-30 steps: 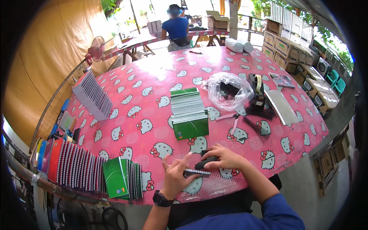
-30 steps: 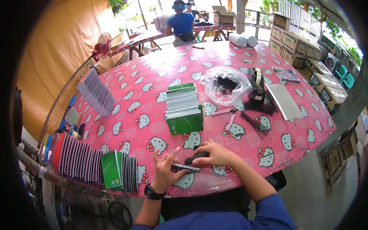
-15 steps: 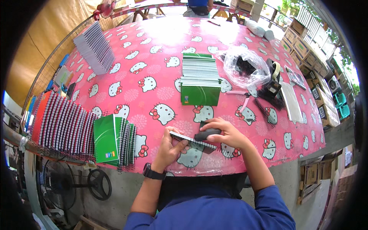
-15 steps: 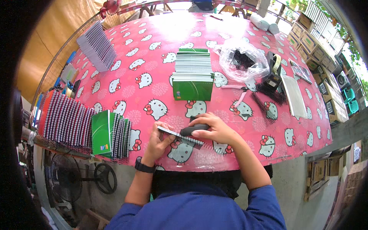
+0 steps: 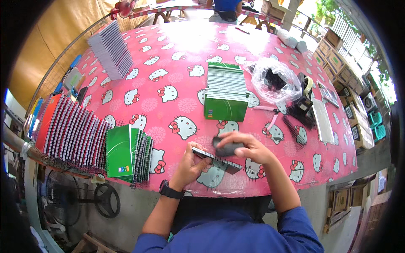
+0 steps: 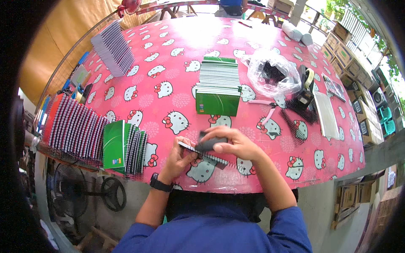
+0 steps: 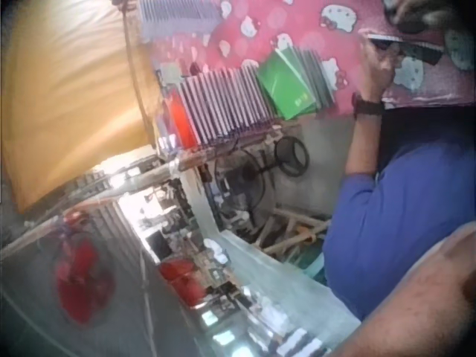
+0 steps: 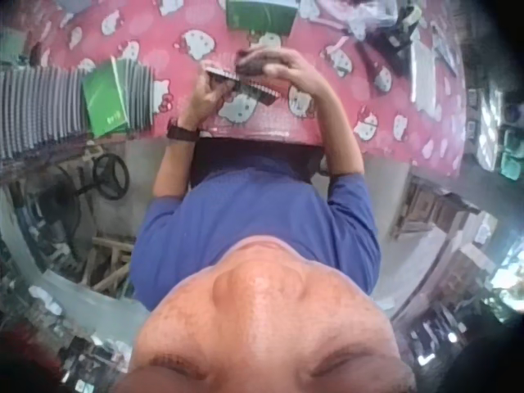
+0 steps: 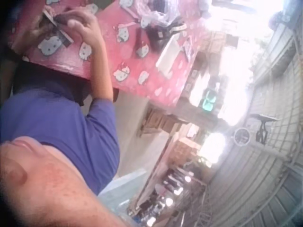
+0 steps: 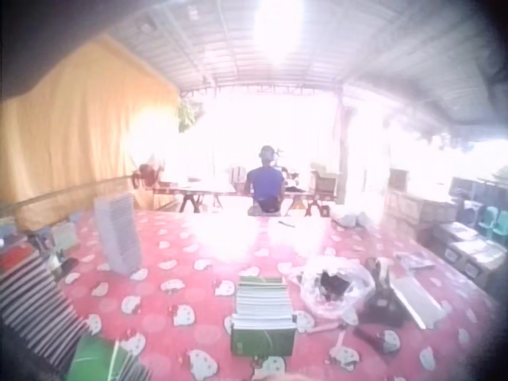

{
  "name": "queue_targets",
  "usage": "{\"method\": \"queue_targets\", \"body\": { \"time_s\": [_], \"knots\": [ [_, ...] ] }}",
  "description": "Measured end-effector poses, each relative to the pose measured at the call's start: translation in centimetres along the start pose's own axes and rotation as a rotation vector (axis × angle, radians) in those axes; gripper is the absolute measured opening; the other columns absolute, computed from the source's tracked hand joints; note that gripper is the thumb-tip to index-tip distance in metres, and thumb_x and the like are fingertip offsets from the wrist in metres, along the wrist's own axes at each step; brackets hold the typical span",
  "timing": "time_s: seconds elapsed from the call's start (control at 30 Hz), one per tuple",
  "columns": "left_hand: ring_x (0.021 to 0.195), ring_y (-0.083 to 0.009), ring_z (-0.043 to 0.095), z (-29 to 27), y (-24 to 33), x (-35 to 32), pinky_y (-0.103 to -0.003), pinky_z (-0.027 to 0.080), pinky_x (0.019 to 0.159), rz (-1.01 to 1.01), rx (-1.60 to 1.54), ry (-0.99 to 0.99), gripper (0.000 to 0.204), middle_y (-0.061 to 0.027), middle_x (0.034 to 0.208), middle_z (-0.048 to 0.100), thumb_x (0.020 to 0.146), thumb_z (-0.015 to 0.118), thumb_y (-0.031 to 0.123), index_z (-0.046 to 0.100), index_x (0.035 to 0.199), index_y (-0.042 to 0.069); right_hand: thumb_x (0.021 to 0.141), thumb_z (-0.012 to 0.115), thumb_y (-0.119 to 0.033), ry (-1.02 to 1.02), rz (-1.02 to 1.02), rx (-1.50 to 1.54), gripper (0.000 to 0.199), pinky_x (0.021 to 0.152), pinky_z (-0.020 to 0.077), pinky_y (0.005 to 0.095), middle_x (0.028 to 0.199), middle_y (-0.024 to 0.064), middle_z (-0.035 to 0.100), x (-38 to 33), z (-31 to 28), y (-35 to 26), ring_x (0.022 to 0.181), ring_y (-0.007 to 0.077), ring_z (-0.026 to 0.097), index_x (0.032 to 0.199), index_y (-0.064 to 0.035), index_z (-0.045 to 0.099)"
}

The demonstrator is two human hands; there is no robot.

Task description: The person is manually threading a plastic spiral coil through the holes of green notebooks and then placing the finished notebooks into stacks on the table.

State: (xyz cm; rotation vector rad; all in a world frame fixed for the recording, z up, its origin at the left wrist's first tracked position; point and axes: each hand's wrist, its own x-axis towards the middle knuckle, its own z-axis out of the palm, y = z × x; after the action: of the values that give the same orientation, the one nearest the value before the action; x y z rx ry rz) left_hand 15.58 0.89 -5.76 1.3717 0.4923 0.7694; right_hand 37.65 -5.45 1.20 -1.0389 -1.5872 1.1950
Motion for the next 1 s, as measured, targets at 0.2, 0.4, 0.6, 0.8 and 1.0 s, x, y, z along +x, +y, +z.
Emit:
{"method": "queue_targets", "body": {
  "time_s": [0.2,0.4,0.6,0.8,1.0],
  "knots": [
    [0.074,-0.0098,0.06,0.1,0.2,-0.3,-0.021,0.052,0.055,0.021,-0.01,-0.005,0.032,-0.0067,0.095,0.049,0.086,0.062,0.001,0.036,0.104,0.007,0.08,0.066,-0.046,0.024,0.053,-0.205,0.048,0.1,0.0353,0.042,0.117,0.0194,0.057,1.0,0.5,-0.3,0.117,0.031,0.048,0.111,-0.0081,0.065],
    [0.071,-0.009,0.06,-0.1,-0.2,-0.3,-0.021,0.051,0.054,-0.046,-0.05,-0.025,0.034,-0.0053,0.091,0.05,0.087,0.063,0.003,0.035,0.106,0.008,0.073,0.073,-0.046,0.235,0.103,-0.781,0.054,0.1,0.0367,0.0466,0.125,0.0243,0.051,0.0,-0.1,1.1,0.118,0.0385,0.045,0.11,-0.0076,0.064],
    [0.071,-0.0103,0.058,2.0,1.3,0.5,-0.023,0.049,0.059,-0.024,0.245,0.065,0.03,-0.0057,0.088,0.053,0.087,0.064,0.008,0.04,0.106,0.007,0.072,0.077,-0.033,0.407,-0.087,-0.812,0.055,0.097,0.04,0.0418,0.122,0.0177,0.056,-2.3,-1.1,-1.7,0.114,0.0335,0.049,0.114,-0.003,0.06],
    [0.079,-0.0127,0.057,4.4,4.0,1.1,-0.026,0.047,0.072,0.086,0.171,0.122,0.019,-0.008,0.088,0.059,0.085,0.067,0.008,0.056,0.097,-0.001,0.075,0.073,-0.016,0.406,-0.145,-0.59,0.028,0.076,0.0468,0.0363,0.093,0.0108,0.06,-1.1,3.4,-4.3,0.09,0.0269,0.057,0.098,-0.0035,0.063],
    [0.082,-0.0107,0.057,4.6,4.9,1.0,-0.025,0.046,0.073,0.272,0.058,0.115,0.019,-0.0062,0.091,0.06,0.08,0.07,0.0,0.058,0.095,-0.002,0.076,0.073,-0.011,0.499,-0.302,-0.531,0.023,0.062,0.0457,0.0297,0.081,0.0075,0.059,-1.0,4.1,-3.9,0.074,0.0209,0.056,0.095,-0.0026,0.063]
  ]
}}
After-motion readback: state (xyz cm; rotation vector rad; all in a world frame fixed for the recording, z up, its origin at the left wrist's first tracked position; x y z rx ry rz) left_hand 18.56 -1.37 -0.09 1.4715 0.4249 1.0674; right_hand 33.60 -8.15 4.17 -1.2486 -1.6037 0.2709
